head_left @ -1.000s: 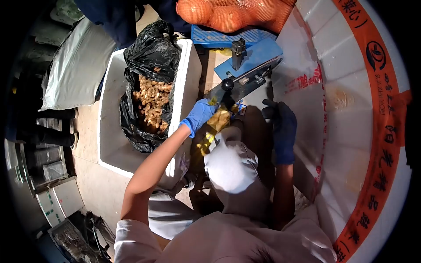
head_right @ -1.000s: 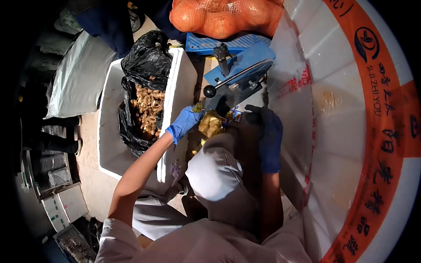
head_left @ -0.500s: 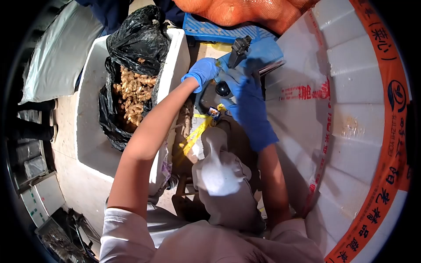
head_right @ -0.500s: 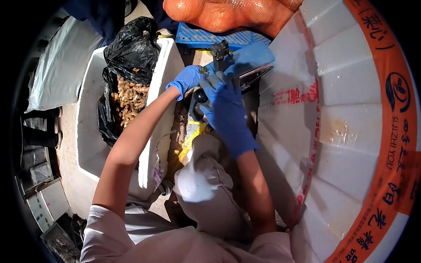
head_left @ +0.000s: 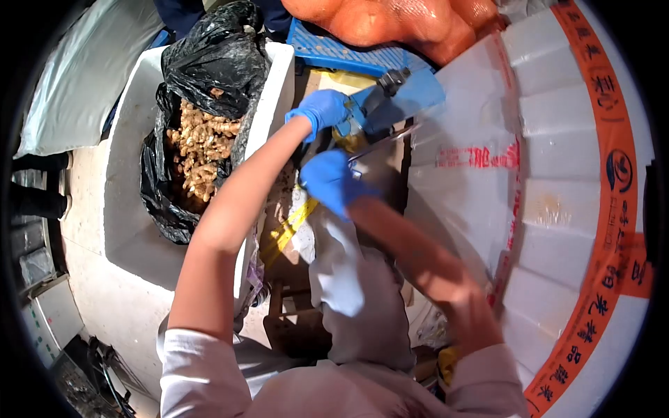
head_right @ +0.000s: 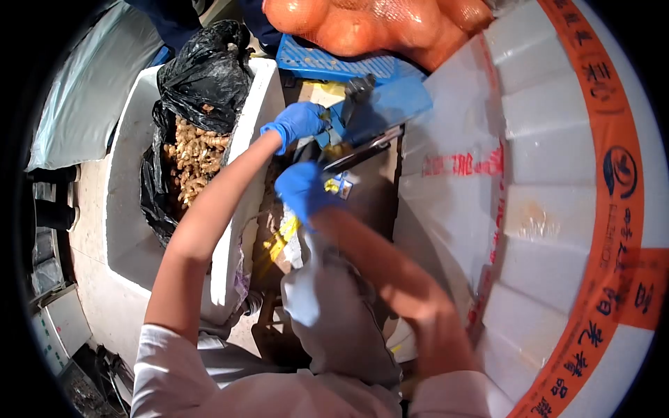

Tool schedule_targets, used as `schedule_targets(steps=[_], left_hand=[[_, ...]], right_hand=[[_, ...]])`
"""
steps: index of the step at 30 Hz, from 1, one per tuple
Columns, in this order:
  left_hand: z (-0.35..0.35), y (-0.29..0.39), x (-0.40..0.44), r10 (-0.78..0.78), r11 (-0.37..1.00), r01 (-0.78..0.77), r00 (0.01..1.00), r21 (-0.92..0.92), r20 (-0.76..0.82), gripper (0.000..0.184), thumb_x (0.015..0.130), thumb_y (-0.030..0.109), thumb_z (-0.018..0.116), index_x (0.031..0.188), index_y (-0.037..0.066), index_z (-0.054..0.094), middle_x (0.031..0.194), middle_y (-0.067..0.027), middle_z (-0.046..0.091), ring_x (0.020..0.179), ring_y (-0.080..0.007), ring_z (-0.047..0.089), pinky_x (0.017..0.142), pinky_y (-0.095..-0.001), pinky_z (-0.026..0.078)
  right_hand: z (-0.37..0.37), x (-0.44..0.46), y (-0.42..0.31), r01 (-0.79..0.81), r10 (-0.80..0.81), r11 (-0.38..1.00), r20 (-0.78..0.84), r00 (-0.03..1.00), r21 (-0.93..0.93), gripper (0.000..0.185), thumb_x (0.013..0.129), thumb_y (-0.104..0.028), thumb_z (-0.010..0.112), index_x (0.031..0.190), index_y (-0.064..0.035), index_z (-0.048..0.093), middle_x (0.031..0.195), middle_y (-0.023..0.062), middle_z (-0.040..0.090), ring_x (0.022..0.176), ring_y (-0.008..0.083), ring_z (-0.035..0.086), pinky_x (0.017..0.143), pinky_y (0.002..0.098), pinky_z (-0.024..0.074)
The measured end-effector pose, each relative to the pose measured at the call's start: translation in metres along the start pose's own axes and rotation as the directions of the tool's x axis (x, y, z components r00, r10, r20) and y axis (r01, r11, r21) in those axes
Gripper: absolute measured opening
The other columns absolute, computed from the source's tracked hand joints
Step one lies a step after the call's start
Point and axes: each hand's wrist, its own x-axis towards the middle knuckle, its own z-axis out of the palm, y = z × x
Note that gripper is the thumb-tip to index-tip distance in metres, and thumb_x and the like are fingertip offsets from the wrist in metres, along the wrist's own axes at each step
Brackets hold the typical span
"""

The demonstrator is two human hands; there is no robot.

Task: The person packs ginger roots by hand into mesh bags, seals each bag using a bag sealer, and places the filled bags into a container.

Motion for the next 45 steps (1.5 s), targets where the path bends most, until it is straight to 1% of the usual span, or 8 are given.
schedule_targets(steps=[6,18,25,32,37,38,40,45], left_hand=[[0.002,-0.001,-0.009,0.012,0.999,-0.014,0.997,-0.033,-0.07,0.028,0.072,0.03,0.048,0.085,0.008,0.058,0.079,-0.0174,0.058,0.074,-0.0336,0.055,0.068,-0.0394,0.043],[0.009,0.001,-0.007,0.053,0.994,-0.072,0.974,-0.079,-0.221,0.029,0.073,0.031,0.052,0.081,0.004,0.058,0.07,-0.0211,0.055,0.066,-0.0368,0.053,0.061,-0.0406,0.043],[-0.001,0.015,-0.011,-0.051,0.997,0.047,0.997,-0.062,-0.064,0.022,0.074,0.023,0.05,0.085,0.007,0.058,0.076,-0.0189,0.057,0.072,-0.0347,0.054,0.066,-0.0406,0.043],[0.006,0.03,-0.031,0.011,0.998,-0.025,0.976,-0.062,-0.217,0.019,0.072,0.023,0.051,0.08,0.006,0.057,0.073,-0.0179,0.057,0.069,-0.0349,0.054,0.062,-0.0404,0.043],[0.05,0.053,-0.08,-0.078,0.935,-0.039,0.946,-0.352,-0.314,0.01,0.068,0.017,0.054,0.07,0.007,0.056,0.063,-0.0139,0.056,0.058,-0.0298,0.055,0.051,-0.0389,0.042],[0.066,0.046,-0.088,0.114,0.989,-0.075,0.934,0.126,-0.339,0.017,0.072,0.023,0.055,0.072,0.006,0.056,0.064,-0.014,0.056,0.058,-0.0284,0.055,0.051,-0.0365,0.042],[0.074,0.047,-0.11,-0.145,0.989,0.141,0.944,-0.036,-0.298,0.019,0.076,0.024,0.055,0.073,0.006,0.056,0.062,-0.0134,0.055,0.053,-0.0235,0.051,0.052,-0.0314,0.041],[0.023,0.063,-0.158,-0.239,0.717,0.15,0.97,-0.681,-0.039,0.014,0.08,0.015,0.054,0.079,0.002,0.055,0.068,-0.0006,0.054,0.061,-0.0092,0.044,0.058,-0.0233,0.039]], right_hand=[[0.269,0.012,-0.018,-0.111,0.144,0.985,0.276,0.95,-0.133,0.019,0.074,-0.013,0.044,0.085,-0.0109,0.059,0.071,0.0083,0.061,0.06,0.0224,0.059,0.047,0.0367,0.0415],[0.32,0.024,-0.029,-0.189,0.232,0.962,0.219,0.948,-0.199,0.017,0.072,-0.014,0.047,0.072,-0.0108,0.063,0.068,0.0053,0.061,0.056,0.022,0.058,0.038,0.0382,0.0368],[-0.029,-0.003,0.022,-0.125,0.123,0.991,0.036,0.992,0.052,0.006,0.055,-0.012,0.056,0.06,-0.0116,0.059,0.057,0.0079,0.056,0.055,0.0248,0.056,0.049,0.0367,0.0408],[-0.052,-0.033,0.053,-0.17,0.186,0.982,-0.546,0.817,0.081,0.029,0.051,-0.01,0.061,0.079,-0.0097,0.057,0.069,0.0076,0.053,0.069,0.0244,0.052,0.065,0.0347,0.0408],[-0.104,-0.054,0.024,-0.344,0.555,0.817,-0.466,0.689,0.463,0.064,0.056,-0.013,0.07,0.113,-0.0047,0.044,0.107,0.0129,0.05,0.1,0.0251,0.046,0.086,0.0333,0.0354],[-0.097,-0.064,0.022,-0.338,0.55,0.819,-0.469,0.691,0.464,0.064,0.056,-0.013,0.07,0.113,-0.0047,0.044,0.107,0.0129,0.05,0.1,0.0251,0.046,0.086,0.0333,0.0354],[-0.079,-0.088,0.015,-0.325,0.811,0.58,-0.495,0.311,0.747,0.044,0.065,-0.015,0.067,0.105,-0.0034,0.051,0.091,0.014,0.056,0.083,0.0223,0.054,0.075,0.0286,0.0423],[-0.077,-0.124,-0.006,-0.29,0.912,0.189,-0.058,0.406,0.938,0.02,0.073,-0.01,0.06,0.09,-0.0015,0.057,0.077,0.0092,0.059,0.069,0.0152,0.055,0.064,0.0249,0.0435]])
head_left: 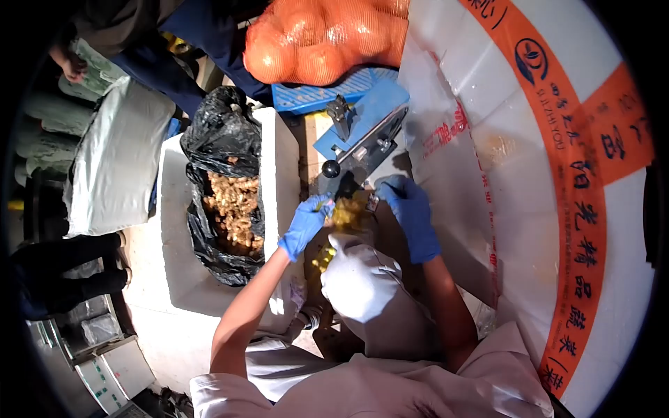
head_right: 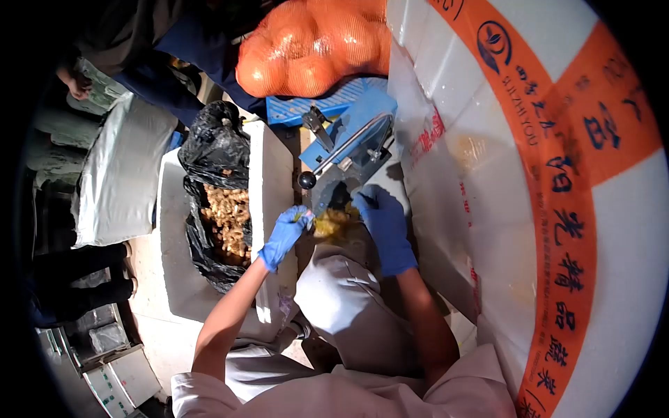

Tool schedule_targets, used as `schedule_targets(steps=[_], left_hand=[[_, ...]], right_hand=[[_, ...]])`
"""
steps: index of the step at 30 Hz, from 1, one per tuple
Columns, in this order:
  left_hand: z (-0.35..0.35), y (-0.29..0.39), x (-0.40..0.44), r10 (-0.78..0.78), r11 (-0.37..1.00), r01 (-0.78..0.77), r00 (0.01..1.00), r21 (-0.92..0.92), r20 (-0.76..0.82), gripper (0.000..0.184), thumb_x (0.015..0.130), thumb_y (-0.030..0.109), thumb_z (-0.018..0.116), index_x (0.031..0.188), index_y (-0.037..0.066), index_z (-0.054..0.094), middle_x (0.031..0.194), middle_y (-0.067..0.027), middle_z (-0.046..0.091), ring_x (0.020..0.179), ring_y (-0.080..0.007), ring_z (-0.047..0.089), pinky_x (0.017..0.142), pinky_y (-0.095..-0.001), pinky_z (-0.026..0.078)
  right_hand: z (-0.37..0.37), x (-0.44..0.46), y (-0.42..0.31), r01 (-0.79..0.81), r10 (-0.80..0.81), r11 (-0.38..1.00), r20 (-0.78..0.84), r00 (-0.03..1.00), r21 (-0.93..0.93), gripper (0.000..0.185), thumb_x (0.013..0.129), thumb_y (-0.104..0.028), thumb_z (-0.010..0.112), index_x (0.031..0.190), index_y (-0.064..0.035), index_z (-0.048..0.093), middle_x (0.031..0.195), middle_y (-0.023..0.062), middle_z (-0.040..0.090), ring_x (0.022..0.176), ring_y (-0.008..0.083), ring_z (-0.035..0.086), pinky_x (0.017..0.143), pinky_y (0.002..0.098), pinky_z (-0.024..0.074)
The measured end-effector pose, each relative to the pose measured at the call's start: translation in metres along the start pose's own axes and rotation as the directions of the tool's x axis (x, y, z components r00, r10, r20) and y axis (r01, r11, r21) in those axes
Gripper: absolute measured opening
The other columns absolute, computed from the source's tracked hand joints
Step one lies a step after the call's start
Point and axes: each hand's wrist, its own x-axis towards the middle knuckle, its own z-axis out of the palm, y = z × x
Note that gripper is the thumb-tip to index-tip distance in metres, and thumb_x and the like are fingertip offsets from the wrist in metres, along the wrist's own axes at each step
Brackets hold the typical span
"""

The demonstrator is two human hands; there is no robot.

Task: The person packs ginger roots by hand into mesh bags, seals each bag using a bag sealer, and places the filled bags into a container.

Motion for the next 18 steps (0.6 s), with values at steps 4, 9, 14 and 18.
schedule_targets(steps=[4,9,14,18], left_hand=[[-0.053,0.092,-0.048,-0.12,0.933,0.127,0.992,-0.338,0.043,0.014,0.08,0.014,0.055,0.09,0.005,0.053,0.077,0.0023,0.054,0.069,-0.0057,0.049,0.065,-0.0191,0.041],[-0.104,0.182,-0.092,-0.056,0.899,0.013,0.995,-0.438,-0.086,0.012,0.08,0.012,0.055,0.089,0.004,0.052,0.076,0.0017,0.052,0.068,-0.0056,0.048,0.063,-0.0183,0.039],[-0.114,0.252,-0.128,0.144,0.912,-0.189,0.978,-0.365,-0.148,0.01,0.082,0.011,0.05,0.085,0.002,0.051,0.079,-0.0011,0.051,0.068,-0.0079,0.046,0.063,-0.0195,0.038],[-0.101,0.29,-0.152,0.102,0.95,-0.101,0.995,-0.295,-0.011,0.011,0.082,0.013,0.051,0.08,0.002,0.049,0.074,-0.0004,0.048,0.064,-0.0075,0.044,0.059,-0.0202,0.037]], right_hand=[[0.016,-0.004,-0.039,0.115,-0.145,0.989,0.411,0.9,0.095,0.024,0.072,-0.016,0.061,0.092,-0.0037,0.057,0.086,0.009,0.058,0.081,0.0186,0.054,0.072,0.0266,0.0419],[0.071,-0.025,-0.083,0.351,-0.081,0.896,0.678,0.731,-0.273,0.092,0.049,-0.046,0.074,0.12,-0.0036,0.034,0.116,0.0226,0.037,0.108,0.0348,0.037,0.091,0.0369,0.0308],[0.11,-0.046,-0.07,0.243,-0.357,0.905,0.311,0.881,0.349,0.119,0.043,-0.039,0.078,0.129,-0.0031,0.005,0.128,0.0213,0.019,0.119,0.0312,0.022,0.096,0.0351,0.0238],[0.1,-0.065,-0.097,-0.134,-0.305,0.627,0.4,0.864,0.767,0.102,0.051,-0.026,0.074,0.128,-0.004,0.011,0.126,0.0171,0.025,0.114,0.0269,0.029,0.091,0.0332,0.0311]])
